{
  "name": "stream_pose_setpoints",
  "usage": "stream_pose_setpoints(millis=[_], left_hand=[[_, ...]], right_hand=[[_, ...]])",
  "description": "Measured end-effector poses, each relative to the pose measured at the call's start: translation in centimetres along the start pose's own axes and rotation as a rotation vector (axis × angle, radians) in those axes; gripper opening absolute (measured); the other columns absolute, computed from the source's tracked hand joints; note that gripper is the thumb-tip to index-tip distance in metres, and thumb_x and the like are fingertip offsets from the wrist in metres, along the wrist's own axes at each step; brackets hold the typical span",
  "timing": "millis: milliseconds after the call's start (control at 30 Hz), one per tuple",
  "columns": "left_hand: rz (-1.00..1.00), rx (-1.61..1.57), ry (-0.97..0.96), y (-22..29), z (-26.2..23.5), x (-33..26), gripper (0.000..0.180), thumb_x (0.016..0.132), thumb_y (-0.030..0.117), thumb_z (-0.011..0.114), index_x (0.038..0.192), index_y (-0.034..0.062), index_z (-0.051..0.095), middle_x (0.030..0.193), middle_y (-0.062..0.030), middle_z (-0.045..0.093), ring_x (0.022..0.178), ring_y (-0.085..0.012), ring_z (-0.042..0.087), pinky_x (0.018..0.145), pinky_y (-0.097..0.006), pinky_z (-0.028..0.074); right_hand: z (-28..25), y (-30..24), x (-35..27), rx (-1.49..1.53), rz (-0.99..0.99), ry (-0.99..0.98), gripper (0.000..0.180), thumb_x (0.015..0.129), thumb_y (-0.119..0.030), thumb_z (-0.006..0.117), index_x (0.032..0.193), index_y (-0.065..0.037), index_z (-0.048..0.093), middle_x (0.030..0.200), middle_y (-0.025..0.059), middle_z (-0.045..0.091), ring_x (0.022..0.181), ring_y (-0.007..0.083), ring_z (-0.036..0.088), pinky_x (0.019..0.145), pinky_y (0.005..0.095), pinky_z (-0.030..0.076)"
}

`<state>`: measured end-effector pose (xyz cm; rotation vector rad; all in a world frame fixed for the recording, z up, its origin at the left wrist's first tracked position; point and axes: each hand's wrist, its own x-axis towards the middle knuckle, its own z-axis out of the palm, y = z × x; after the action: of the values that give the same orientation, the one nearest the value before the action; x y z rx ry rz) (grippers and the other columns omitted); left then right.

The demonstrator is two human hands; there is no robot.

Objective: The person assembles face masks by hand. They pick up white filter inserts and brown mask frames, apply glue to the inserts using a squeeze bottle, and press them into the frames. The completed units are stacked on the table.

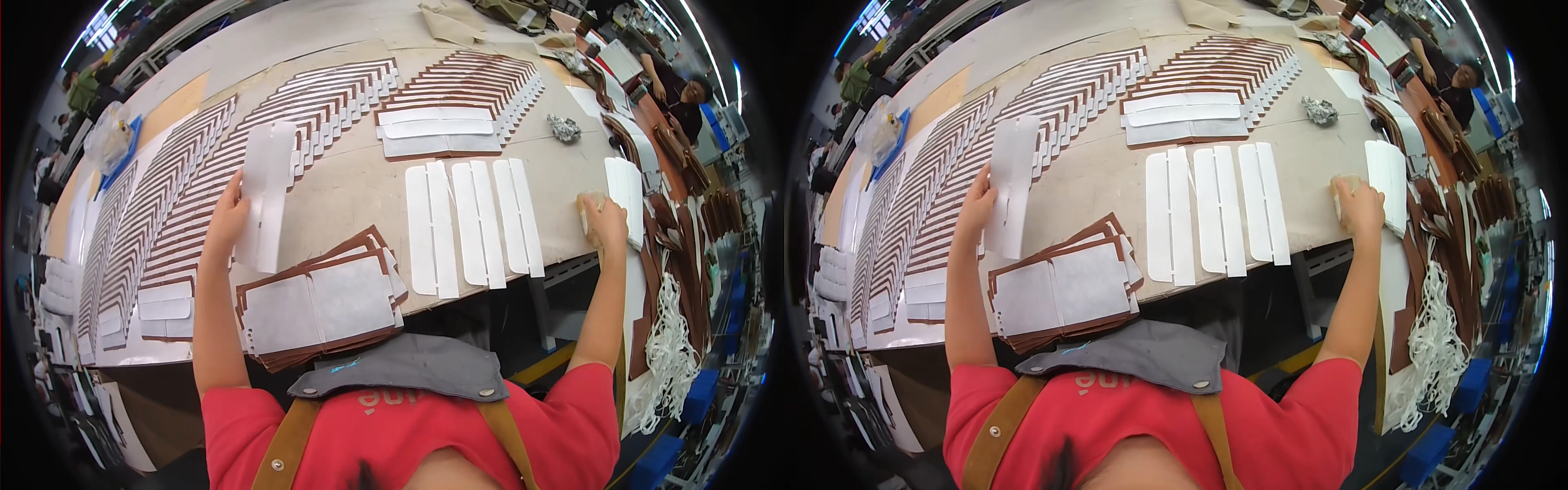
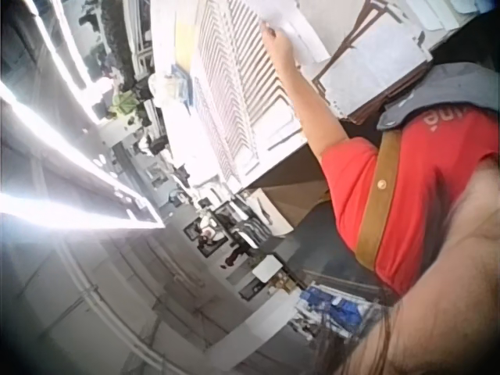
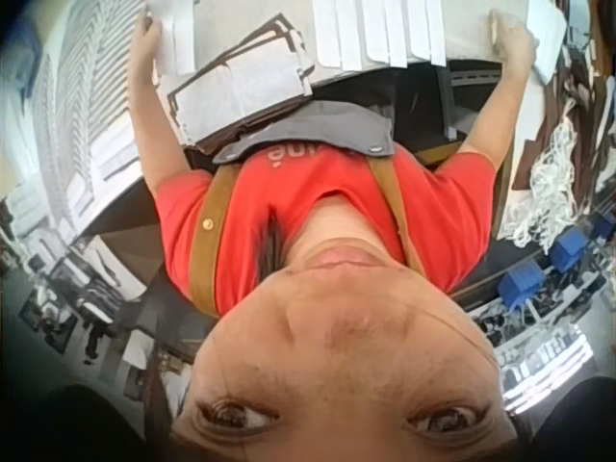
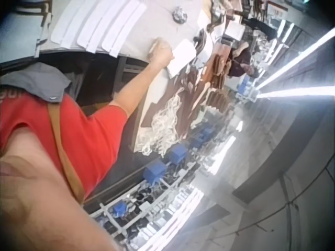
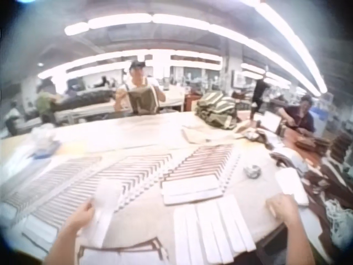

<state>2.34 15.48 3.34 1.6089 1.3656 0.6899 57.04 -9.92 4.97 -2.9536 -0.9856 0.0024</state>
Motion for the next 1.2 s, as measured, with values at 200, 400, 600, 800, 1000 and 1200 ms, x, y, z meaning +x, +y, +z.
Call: stream_pose_setpoints(millis=[200, 400, 600, 800, 1000, 1200], left_hand=[[0.032, 0.191, -0.039, -4.1, -3.8, 3.1, 0.059, 0.080, -0.002, 0.038, 0.137, 0.0113, 0.037, 0.110, -0.0147, 0.054, 0.099, -0.0216, 0.051, 0.088, -0.031, 0.040], [0.400, 0.742, 0.305, -4.2, -0.9, 2.6, 0.046, 0.081, 0.009, 0.054, 0.126, 0.0066, 0.047, 0.112, -0.0218, 0.051, 0.102, -0.0352, 0.051, 0.087, -0.041, 0.041], [0.671, 0.608, -0.152, 5.0, 10.7, -3.7, 0.034, 0.081, 0.011, 0.057, 0.115, 0.0052, 0.053, 0.118, -0.0136, 0.052, 0.107, -0.0337, 0.049, 0.092, -0.039, 0.037], [0.818, 0.600, -0.278, 4.1, 17.2, -5.8, 0.027, 0.081, 0.014, 0.057, 0.108, 0.0084, 0.056, 0.119, -0.0096, 0.053, 0.114, -0.0291, 0.045, 0.096, -0.042, 0.031], [0.871, 0.572, -0.289, 3.2, 18.5, -5.3, 0.021, 0.081, 0.015, 0.056, 0.101, 0.0091, 0.056, 0.116, -0.0049, 0.054, 0.113, -0.0272, 0.046, 0.096, -0.042, 0.030], [0.864, 0.547, -0.275, 3.1, 18.5, -5.2, 0.019, 0.081, 0.015, 0.056, 0.099, 0.0095, 0.056, 0.112, -0.0027, 0.054, 0.110, -0.0261, 0.047, 0.094, -0.042, 0.031]], right_hand=[[1.6, 3.2, 3.3, 0.102, -0.054, -0.169, 0.071, 0.073, -0.058, 0.060, 0.106, 0.004, 0.059, 0.097, 0.0212, 0.063, 0.088, 0.0323, 0.061, 0.079, 0.0370, 0.048], [2.8, 5.7, 4.2, 0.858, 0.031, -0.285, 0.065, 0.074, -0.057, 0.062, 0.108, -0.001, 0.059, 0.089, 0.0092, 0.064, 0.077, 0.0200, 0.063, 0.068, 0.0275, 0.048], [2.7, -0.2, 0.9, 1.785, -0.075, -0.363, 0.057, 0.084, -0.057, 0.052, 0.114, -0.009, 0.053, 0.091, 0.0031, 0.062, 0.075, 0.0108, 0.060, 0.053, 0.0240, 0.047], [3.0, -11.4, -0.6, 1.776, -0.331, -0.345, 0.052, 0.084, -0.052, 0.056, 0.111, -0.008, 0.052, 0.085, 0.0032, 0.063, 0.056, 0.0097, 0.057, 0.044, 0.0196, 0.044], [2.6, -17.4, -1.4, 1.611, -0.555, -0.307, 0.045, 0.083, -0.040, 0.064, 0.105, -0.003, 0.053, 0.081, 0.0069, 0.062, 0.054, 0.0126, 0.060, 0.046, 0.0215, 0.049], [4.3, -19.9, -1.0, 1.597, -0.511, -0.119, 0.048, 0.083, -0.040, 0.065, 0.102, 0.000, 0.046, 0.077, 0.0090, 0.059, 0.052, 0.0122, 0.059, 0.044, 0.0207, 0.048]])
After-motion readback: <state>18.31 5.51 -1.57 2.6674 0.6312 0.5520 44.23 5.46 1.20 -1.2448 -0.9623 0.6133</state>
